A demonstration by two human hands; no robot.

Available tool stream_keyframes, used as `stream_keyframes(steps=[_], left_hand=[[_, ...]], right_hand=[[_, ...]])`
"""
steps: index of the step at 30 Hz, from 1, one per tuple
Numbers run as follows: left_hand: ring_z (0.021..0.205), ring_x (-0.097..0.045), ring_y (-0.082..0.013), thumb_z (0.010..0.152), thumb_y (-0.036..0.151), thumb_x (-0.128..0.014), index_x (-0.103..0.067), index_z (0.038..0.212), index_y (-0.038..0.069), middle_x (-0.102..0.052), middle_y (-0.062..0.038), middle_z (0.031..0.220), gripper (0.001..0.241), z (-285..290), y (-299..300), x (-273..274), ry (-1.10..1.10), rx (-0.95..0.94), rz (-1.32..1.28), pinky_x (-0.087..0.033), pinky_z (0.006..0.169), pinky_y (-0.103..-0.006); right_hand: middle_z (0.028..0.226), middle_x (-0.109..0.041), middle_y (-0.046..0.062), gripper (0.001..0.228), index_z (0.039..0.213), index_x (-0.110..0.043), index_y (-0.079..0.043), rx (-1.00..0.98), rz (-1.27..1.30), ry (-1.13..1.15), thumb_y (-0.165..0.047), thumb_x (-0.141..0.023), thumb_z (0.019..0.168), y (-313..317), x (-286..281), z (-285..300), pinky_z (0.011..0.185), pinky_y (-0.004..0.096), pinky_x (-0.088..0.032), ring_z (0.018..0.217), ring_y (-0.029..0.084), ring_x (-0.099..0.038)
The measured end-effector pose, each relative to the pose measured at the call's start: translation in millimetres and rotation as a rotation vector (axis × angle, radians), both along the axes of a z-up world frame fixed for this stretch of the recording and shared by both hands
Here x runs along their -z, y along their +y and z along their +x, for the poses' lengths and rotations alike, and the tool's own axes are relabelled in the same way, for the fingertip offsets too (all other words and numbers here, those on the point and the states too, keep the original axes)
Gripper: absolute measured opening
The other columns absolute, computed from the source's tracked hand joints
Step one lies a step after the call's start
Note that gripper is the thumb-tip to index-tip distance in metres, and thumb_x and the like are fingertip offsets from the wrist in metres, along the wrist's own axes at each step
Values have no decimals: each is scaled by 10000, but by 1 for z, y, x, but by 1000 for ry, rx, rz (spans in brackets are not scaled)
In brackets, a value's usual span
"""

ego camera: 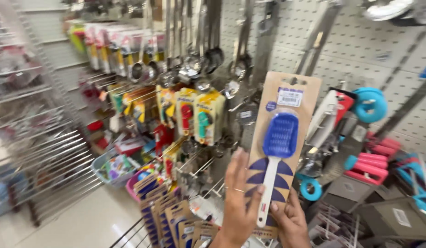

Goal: Wiping a packaged blue spatula with a purple cloth and hanging it on a store pegboard.

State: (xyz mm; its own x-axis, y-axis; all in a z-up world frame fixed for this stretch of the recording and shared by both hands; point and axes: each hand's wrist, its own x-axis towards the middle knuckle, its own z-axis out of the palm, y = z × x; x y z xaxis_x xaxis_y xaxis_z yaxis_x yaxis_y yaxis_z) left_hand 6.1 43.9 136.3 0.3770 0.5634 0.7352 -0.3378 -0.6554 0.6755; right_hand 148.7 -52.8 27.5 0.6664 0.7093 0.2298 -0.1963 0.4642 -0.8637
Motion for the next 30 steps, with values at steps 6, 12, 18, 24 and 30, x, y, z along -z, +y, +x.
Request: stream_keyframes(steps=[6,12,18,24,30], left_hand=[[1086,-649,-204,1072,156,-540,-494,1504,-32,-689,-278,1222,474,36,15,-11,-71,518,-478,-536,927,-313],[976,-761,-182,1076,107,-529,-542,1425,-43,-777,-214,1086,380,37,-9,-20,-17,367,-189,-586,829,-306],[1025,-769,-232,1026,-7,-500,-540,1407,-36,-765,-208,1146,384,49,-40,7,-19,467,-239,-585,864,-319],[1094,-759,-242,1047,4,-501,-560,1410,-28,-752,-207,1206,369,51,-47,-4,-13,492,-142,-578,922,-327],[1054,-782,-202,1018,29,-523,-568,1411,16,-786,-187,1169,395,58,-51,5,65,479,-232,-590,887,-315]], right_hand=[[1288,-662,274,598,1493,-423,50,73,-19,-68,36,-600,921,-27,34,6,1009,455,-505,1188,328,-651],[1499,-454,161,387,1409,-467,-42,938,98,-853,-155,-518,1042,-35,-118,-28,1201,463,-373,1436,271,-468],[1291,-615,113,293,1208,-739,-162,957,40,-1846,-265,-647,950,-33,-150,22,1208,569,-311,1300,331,-509],[1150,-615,48,177,1106,-756,-154,1062,61,-1533,-164,-675,949,-30,-163,5,1205,498,-402,1274,288,-532],[1185,-611,78,236,1198,-708,-95,1136,-72,-1201,-139,-658,972,-29,-164,0,1127,453,-459,1253,291,-561]])
